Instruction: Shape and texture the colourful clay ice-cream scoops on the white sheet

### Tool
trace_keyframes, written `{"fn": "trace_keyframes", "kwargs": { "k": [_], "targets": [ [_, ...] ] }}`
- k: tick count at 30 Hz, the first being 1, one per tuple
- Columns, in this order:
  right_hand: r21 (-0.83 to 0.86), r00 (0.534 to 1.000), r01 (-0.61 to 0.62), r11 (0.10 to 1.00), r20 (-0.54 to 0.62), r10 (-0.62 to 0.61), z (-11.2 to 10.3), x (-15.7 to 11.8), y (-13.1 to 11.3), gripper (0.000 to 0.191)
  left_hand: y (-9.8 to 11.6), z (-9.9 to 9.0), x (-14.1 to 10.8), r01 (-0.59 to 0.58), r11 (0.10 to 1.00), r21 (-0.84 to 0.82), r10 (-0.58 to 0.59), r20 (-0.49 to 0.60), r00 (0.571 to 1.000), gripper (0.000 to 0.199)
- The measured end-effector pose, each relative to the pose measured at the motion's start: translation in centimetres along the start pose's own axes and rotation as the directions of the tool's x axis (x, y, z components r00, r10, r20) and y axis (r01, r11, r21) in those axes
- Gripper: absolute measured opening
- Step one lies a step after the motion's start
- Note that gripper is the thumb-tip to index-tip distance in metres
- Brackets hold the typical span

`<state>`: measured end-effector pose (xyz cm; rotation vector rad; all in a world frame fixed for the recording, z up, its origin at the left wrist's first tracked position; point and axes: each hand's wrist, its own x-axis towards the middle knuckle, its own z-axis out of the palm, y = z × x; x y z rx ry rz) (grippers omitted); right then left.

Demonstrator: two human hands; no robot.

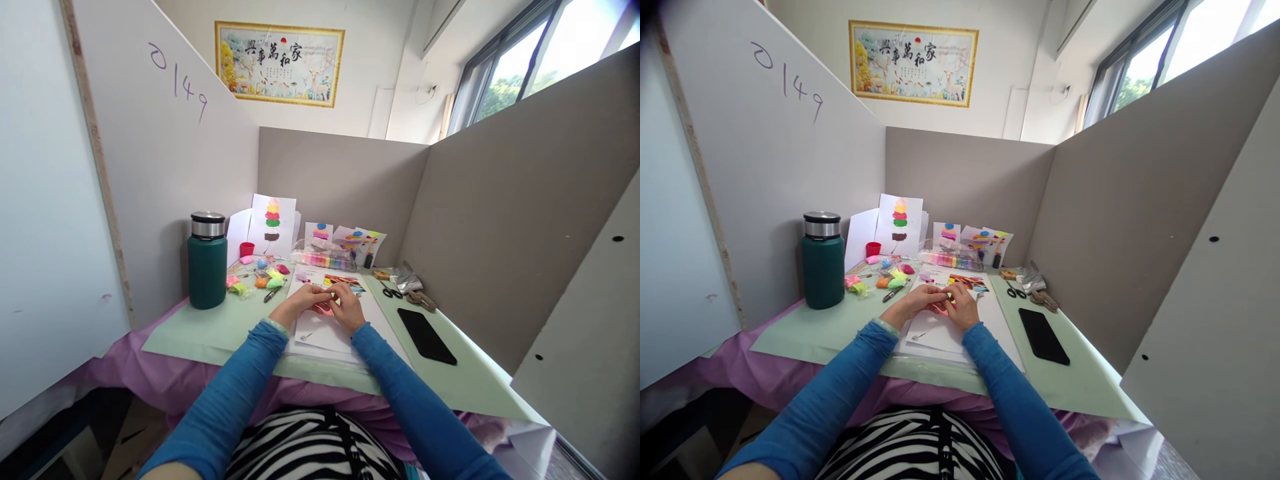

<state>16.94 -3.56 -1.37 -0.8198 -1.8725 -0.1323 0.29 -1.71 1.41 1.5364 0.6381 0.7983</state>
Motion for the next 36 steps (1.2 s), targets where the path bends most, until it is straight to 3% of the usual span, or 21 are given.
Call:
{"fn": "trace_keyframes", "kwargs": {
  "k": [5,12,20,27,36],
  "targets": [
    [0.009,1.000,0.003,1.000,-0.020,-0.003,0.05,0.07,-0.01,0.005,-0.06,0.00,-0.03,-0.002,1.000,0.006,0.002,0.036,0.999,0.045],
    [0.023,1.000,-0.020,1.000,0.021,0.019,-0.15,0.06,-0.30,0.016,0.21,0.10,-0.05,0.005,1.000,0.003,-0.005,-0.052,0.999,0.047],
    [0.019,0.999,-0.003,1.000,-0.040,0.004,-0.09,0.15,-0.30,0.003,0.07,0.07,-0.16,0.016,1.000,-0.009,-0.016,0.035,0.999,0.047],
    [0.014,1.000,-0.015,1.000,0.000,0.015,-0.19,0.05,-0.25,0.015,0.59,0.28,-0.36,0.003,1.000,0.001,-0.003,-0.046,0.999,0.048],
    [-0.016,0.998,0.033,0.999,-0.051,-0.034,-0.16,0.18,-0.12,0.003,0.26,0.16,-0.27,0.003,1.000,-0.031,-0.004,-0.011,1.000,0.050]
  ]
}}
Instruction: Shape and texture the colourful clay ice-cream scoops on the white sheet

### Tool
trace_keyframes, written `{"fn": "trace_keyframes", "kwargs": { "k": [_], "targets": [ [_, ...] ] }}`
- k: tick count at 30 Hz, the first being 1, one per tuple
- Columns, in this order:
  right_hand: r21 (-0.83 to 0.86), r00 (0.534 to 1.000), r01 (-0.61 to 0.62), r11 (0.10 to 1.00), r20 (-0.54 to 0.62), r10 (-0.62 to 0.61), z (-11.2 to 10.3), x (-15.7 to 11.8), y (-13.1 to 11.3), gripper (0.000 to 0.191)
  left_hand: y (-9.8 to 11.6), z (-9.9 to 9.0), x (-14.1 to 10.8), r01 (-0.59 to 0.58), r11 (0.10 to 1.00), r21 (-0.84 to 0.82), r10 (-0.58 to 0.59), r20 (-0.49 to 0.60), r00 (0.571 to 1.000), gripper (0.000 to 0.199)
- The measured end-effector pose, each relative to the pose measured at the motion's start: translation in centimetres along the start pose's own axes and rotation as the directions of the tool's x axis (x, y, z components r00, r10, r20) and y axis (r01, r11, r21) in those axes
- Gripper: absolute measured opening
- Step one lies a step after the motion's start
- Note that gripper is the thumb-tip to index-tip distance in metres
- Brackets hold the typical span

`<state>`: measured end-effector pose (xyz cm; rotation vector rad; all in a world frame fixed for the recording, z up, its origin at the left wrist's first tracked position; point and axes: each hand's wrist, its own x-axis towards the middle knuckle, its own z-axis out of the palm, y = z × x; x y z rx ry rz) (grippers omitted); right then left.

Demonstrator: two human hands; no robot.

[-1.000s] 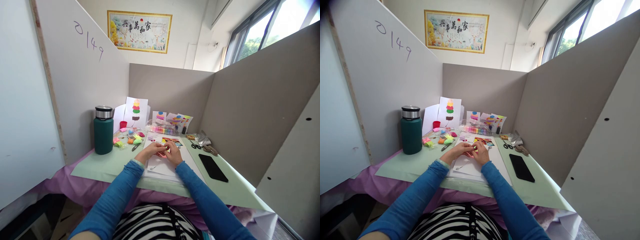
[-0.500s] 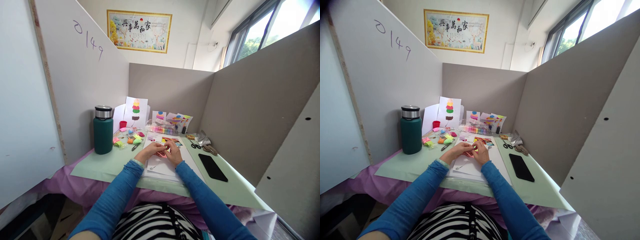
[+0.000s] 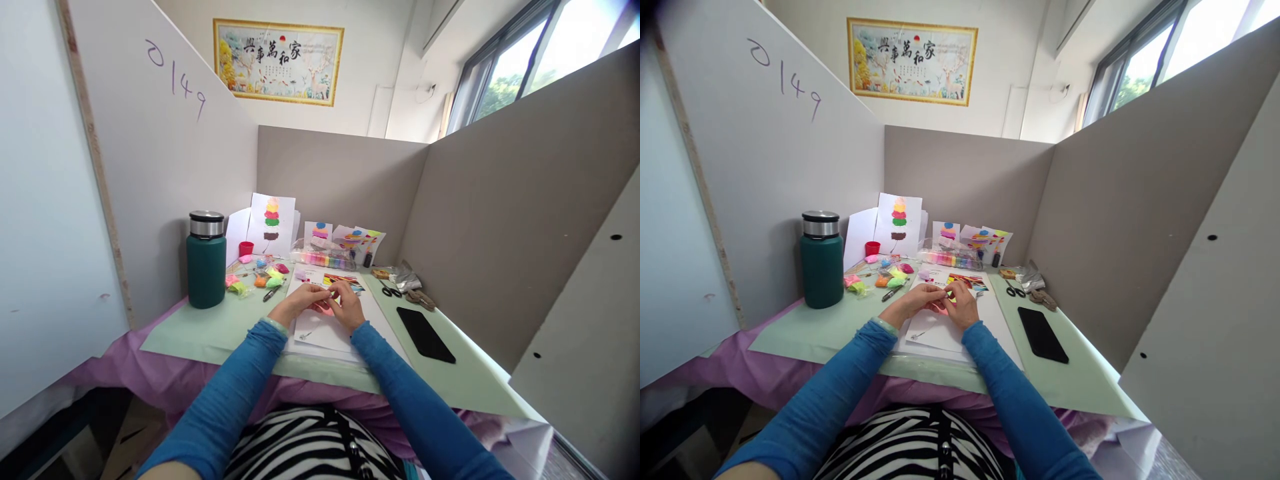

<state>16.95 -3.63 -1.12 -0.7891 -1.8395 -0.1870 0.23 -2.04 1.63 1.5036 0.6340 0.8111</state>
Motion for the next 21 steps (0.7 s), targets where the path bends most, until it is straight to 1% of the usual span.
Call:
{"fn": "trace_keyframes", "kwargs": {
  "k": [2,5,7,14,18,21],
  "targets": [
    [0.002,1.000,-0.004,1.000,-0.002,0.004,0.01,-0.04,0.04,0.007,0.19,0.08,-0.12,-0.008,1.000,0.009,0.008,-0.015,1.000,0.050],
    [0.024,0.999,-0.025,0.999,0.024,0.025,0.00,-0.11,0.00,0.013,0.33,0.13,-0.16,-0.019,1.000,0.024,0.020,-0.044,0.999,0.051],
    [0.034,0.998,-0.041,0.999,0.042,0.039,-0.02,-0.12,-0.07,0.013,0.27,0.08,-0.09,-0.019,0.999,0.030,0.021,-0.047,0.999,0.051],
    [0.016,1.000,-0.027,1.000,-0.012,0.027,0.01,-0.01,-0.12,0.004,0.11,0.01,-0.10,0.000,1.000,-0.001,0.000,0.035,0.999,0.048],
    [0.005,0.999,-0.035,0.999,0.010,0.035,-0.01,-0.06,-0.15,0.010,0.37,0.15,-0.24,-0.006,1.000,0.023,0.006,-0.016,1.000,0.050],
    [0.016,0.999,-0.027,1.000,0.040,0.026,-0.06,-0.07,-0.19,0.012,0.42,0.16,-0.22,-0.017,0.999,0.034,0.018,-0.033,0.999,0.050]
  ]
}}
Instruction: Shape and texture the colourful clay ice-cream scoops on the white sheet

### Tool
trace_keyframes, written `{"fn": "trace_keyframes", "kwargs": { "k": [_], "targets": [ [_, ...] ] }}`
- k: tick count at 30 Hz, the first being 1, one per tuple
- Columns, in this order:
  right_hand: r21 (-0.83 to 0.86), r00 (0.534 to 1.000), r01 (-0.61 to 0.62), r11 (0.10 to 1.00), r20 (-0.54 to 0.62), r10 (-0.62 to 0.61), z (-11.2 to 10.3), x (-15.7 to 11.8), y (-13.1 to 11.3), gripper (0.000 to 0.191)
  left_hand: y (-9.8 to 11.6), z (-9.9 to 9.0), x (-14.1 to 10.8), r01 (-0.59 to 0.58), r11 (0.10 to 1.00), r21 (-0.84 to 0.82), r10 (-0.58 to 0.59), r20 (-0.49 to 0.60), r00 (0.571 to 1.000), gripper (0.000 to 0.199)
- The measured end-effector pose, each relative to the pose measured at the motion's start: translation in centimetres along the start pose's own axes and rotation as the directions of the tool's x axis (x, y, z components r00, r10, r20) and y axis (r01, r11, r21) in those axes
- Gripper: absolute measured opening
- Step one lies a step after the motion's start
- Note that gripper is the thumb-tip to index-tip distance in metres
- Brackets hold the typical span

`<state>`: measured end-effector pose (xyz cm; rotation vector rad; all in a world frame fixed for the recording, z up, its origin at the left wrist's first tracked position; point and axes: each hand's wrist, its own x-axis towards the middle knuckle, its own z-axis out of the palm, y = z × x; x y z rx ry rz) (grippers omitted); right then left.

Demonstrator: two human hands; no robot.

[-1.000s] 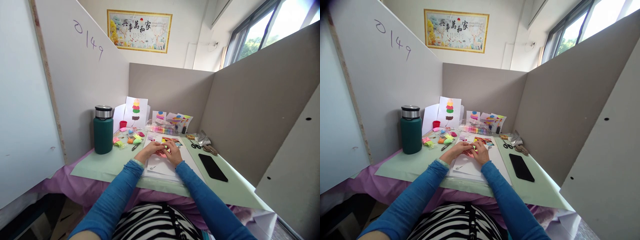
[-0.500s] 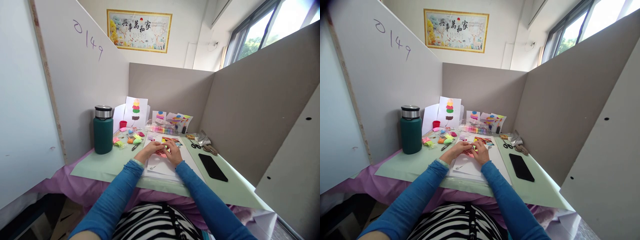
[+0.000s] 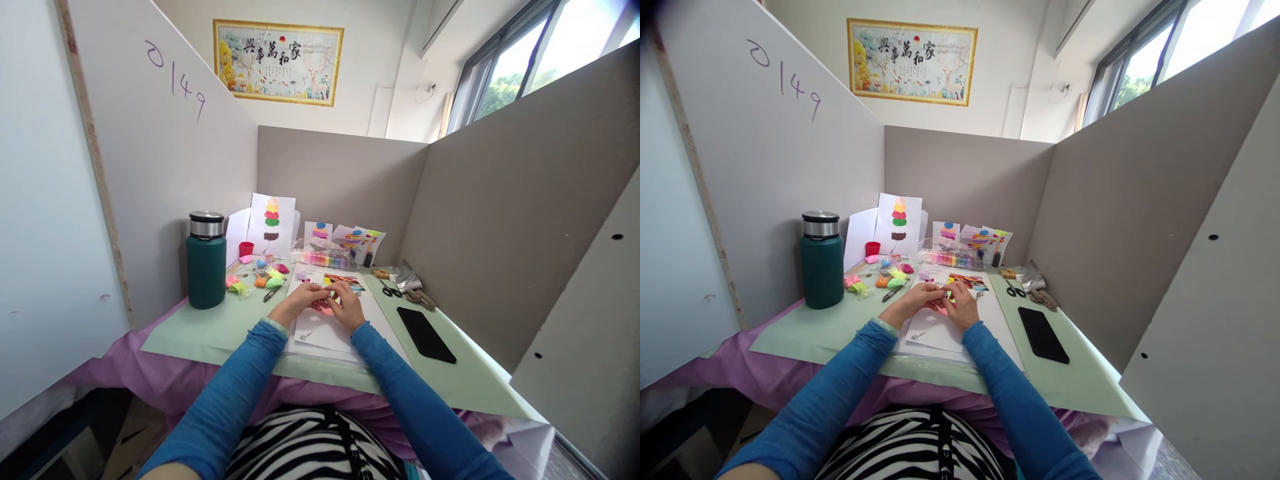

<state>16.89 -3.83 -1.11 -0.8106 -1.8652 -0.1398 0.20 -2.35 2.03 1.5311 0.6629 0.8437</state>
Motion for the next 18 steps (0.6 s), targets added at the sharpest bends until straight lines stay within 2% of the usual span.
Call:
{"fn": "trace_keyframes", "kwargs": {
  "k": [7,13,18],
  "targets": [
    [-0.012,0.999,-0.012,1.000,-0.031,0.012,0.08,0.01,0.11,0.006,-0.01,0.03,-0.07,0.022,0.999,-0.029,-0.021,0.032,0.999,0.048],
    [-0.013,1.000,-0.009,1.000,-0.010,0.009,-0.04,0.02,-0.22,0.014,-0.03,0.10,-0.06,-0.014,0.999,-0.035,0.012,-0.063,0.998,0.047],
    [-0.012,0.999,-0.020,1.000,-0.032,0.019,-0.12,0.09,-0.43,0.016,0.14,0.21,-0.20,-0.011,0.999,-0.039,0.008,-0.070,0.998,0.045]
  ]
}}
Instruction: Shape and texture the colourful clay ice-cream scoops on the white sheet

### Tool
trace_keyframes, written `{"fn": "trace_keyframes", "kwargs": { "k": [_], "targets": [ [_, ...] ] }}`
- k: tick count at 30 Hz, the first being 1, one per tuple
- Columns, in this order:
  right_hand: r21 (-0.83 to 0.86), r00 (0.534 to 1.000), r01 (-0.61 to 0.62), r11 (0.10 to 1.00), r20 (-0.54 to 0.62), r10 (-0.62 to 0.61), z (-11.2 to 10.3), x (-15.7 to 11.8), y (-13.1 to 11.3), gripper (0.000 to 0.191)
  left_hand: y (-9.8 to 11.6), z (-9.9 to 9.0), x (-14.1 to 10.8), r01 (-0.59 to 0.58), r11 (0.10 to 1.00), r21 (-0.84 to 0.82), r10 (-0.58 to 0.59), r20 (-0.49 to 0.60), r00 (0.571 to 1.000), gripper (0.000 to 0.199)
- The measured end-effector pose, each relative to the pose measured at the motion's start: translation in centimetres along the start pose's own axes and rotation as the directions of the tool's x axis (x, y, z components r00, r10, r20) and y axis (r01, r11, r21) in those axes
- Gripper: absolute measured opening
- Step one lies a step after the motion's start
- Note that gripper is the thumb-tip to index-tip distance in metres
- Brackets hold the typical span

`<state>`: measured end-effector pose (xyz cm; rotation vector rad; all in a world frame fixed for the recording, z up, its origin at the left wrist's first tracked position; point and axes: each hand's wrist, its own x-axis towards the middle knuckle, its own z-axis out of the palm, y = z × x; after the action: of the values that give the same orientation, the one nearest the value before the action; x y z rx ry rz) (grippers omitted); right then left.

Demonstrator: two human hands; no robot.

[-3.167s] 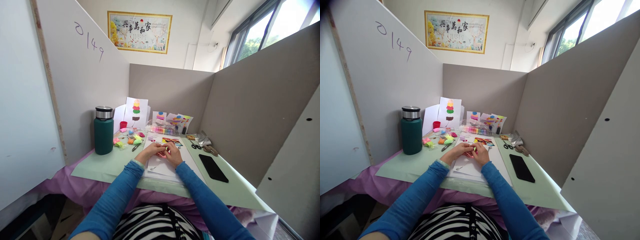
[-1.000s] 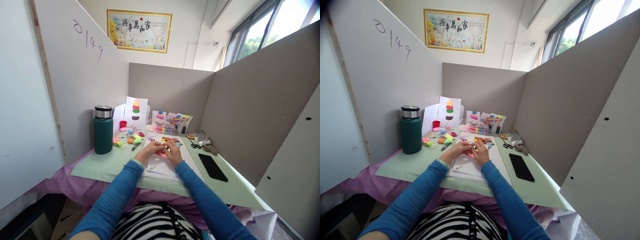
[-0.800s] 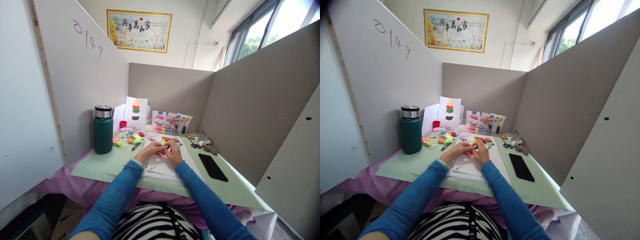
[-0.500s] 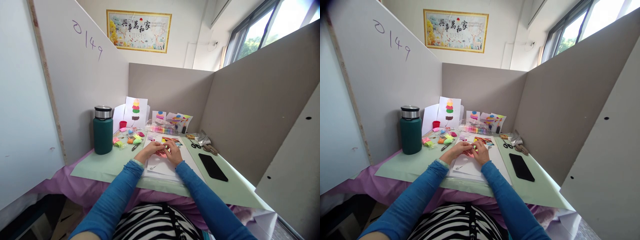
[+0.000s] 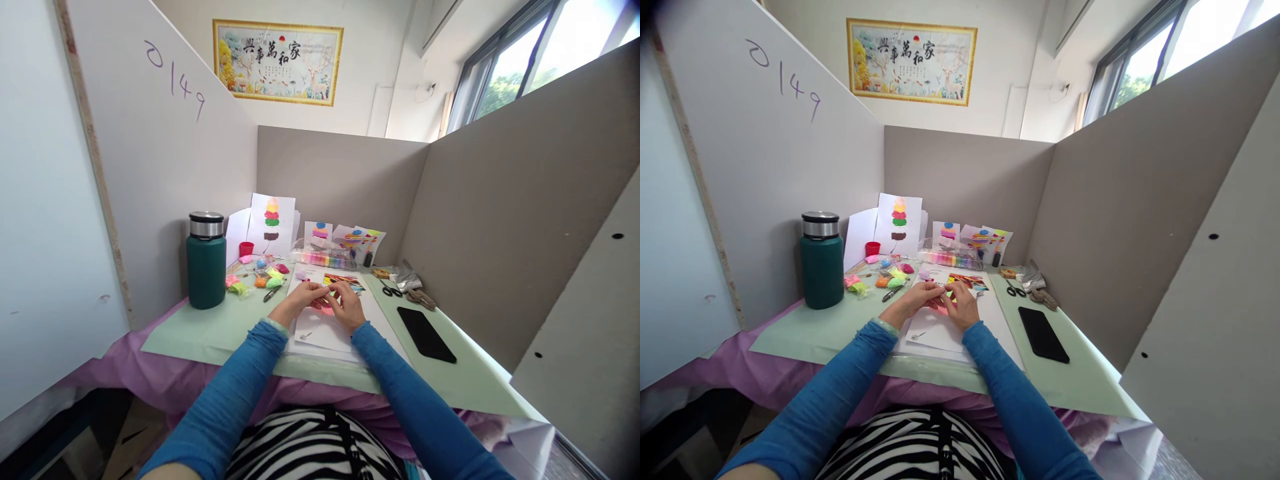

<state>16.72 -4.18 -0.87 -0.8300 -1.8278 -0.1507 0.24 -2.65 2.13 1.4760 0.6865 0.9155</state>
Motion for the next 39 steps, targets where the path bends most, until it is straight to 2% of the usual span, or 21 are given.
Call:
{"fn": "trace_keyframes", "kwargs": {
  "k": [7,21,39],
  "targets": [
    [-0.007,1.000,-0.006,1.000,-0.013,0.006,0.11,-0.11,0.26,0.017,0.10,0.01,-0.04,0.016,1.000,-0.012,-0.016,-0.025,1.000,0.044],
    [0.014,1.000,0.018,1.000,-0.022,-0.018,-0.09,0.07,0.15,0.016,-0.76,-0.45,0.66,0.014,1.000,-0.010,-0.013,0.086,0.996,0.053],
    [0.023,1.000,0.013,1.000,-0.015,-0.012,0.05,0.04,0.30,0.013,-0.17,-0.09,0.09,-0.025,1.000,-0.010,0.026,0.035,0.999,0.048]
  ]
}}
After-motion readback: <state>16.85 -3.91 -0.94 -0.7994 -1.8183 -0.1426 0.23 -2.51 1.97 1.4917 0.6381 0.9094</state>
